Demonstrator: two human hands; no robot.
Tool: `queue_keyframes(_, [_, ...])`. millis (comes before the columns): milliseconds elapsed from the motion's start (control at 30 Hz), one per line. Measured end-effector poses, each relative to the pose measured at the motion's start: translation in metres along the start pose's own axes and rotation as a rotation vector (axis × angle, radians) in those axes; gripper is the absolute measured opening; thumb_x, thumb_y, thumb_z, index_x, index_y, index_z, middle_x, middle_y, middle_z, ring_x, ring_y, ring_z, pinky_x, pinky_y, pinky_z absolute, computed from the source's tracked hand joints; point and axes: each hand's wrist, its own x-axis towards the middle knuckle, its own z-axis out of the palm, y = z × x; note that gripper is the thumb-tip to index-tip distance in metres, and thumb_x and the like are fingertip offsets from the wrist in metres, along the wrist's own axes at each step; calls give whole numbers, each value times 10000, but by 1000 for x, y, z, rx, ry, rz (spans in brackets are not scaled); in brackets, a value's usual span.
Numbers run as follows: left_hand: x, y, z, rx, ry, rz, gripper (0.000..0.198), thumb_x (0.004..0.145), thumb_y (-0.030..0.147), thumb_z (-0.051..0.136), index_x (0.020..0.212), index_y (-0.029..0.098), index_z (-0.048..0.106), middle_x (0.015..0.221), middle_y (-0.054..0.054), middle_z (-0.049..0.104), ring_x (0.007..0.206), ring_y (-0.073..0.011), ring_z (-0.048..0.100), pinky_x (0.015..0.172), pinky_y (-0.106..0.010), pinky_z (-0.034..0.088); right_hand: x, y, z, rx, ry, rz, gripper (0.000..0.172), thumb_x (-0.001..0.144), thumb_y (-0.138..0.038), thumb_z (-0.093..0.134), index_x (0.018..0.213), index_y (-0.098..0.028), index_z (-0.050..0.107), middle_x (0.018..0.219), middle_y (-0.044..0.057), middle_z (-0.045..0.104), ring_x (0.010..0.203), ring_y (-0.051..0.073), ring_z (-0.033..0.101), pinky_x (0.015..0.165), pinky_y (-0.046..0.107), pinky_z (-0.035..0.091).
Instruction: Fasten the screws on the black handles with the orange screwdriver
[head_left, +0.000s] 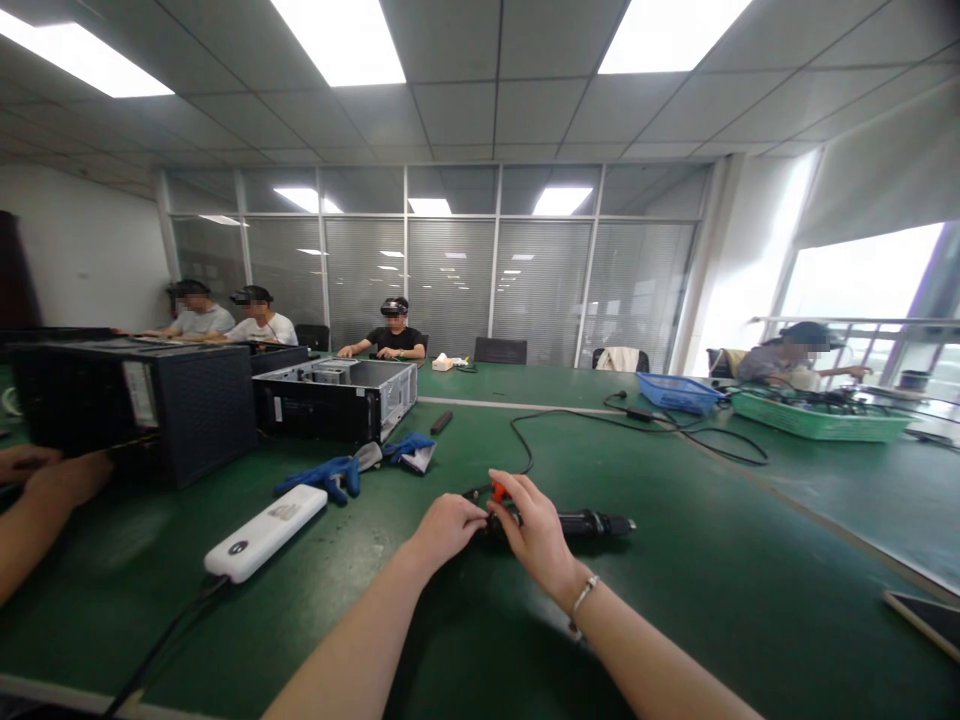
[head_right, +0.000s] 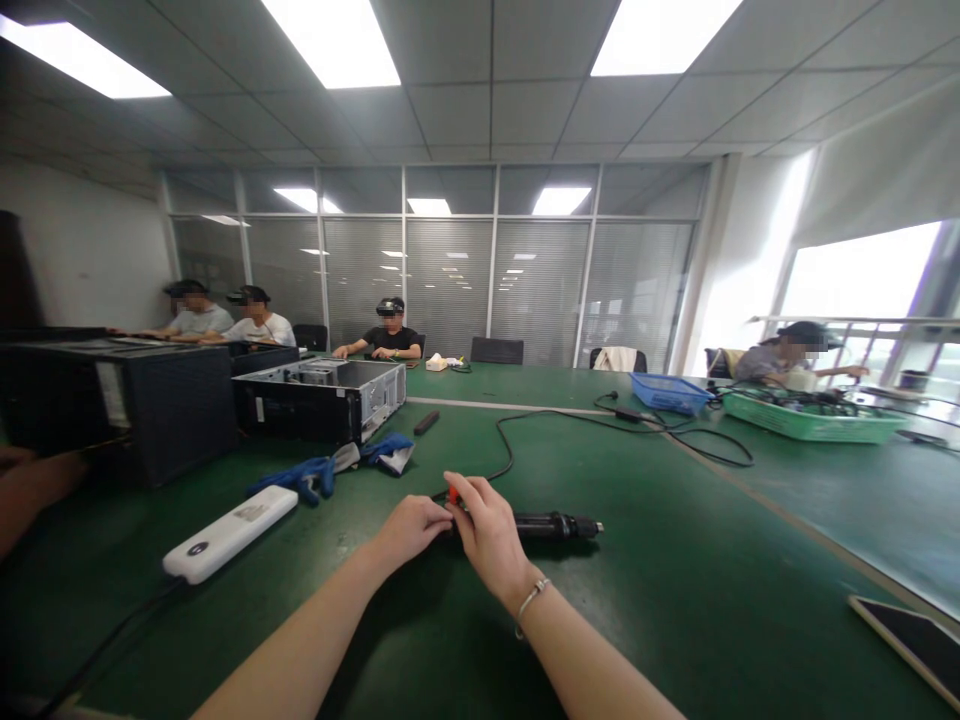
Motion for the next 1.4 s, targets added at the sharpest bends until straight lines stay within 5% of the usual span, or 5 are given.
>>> queue_keyframes(567, [1,0,0,20,-20,-4,212,856,220,540,860,216,751,828,-31,738,761,-176,635,724,-233,415,1,-5,0,77,-53,-13,541,894,-115,423,1408,-252,324,1180,99,552,1038,191,578,912,355,508])
queue_keyframes(767, [0,2,-1,33,-7,-11,225,862,220,528,887,220,751,859,-30,739,791,-182,634,737,-240,416,1,-1,0,7,26,-7,448,892,-152,473,1325,-269,460,1041,80,556,916,188,599,806,335,540])
queue_keyframes(967, [0,0,1,40,-3,17,209,855,212,540,862,215,749,825,-28,736,755,-176,627,711,-233,409,1,-5,-3,64,-40,-36,560,915,-138,408,1445,-255,268,1148,104,561,1017,193,581,887,348,514])
queue_keyframes(1200, [0,-1,3,44,8,12,218,862,220,532,868,214,750,853,-34,736,779,-180,630,737,-240,420,1,-1,-1,-18,15,34,467,885,-181,496,1341,-265,438,1030,75,591,898,193,614,803,339,541])
queue_keyframes(1400, [0,2,0,22,-7,6,218,857,206,531,852,216,749,828,-25,739,768,-173,638,730,-228,420,0,-6,-1,26,-25,-26,498,891,-136,441,1373,-241,374,1143,96,587,1010,198,598,885,357,521])
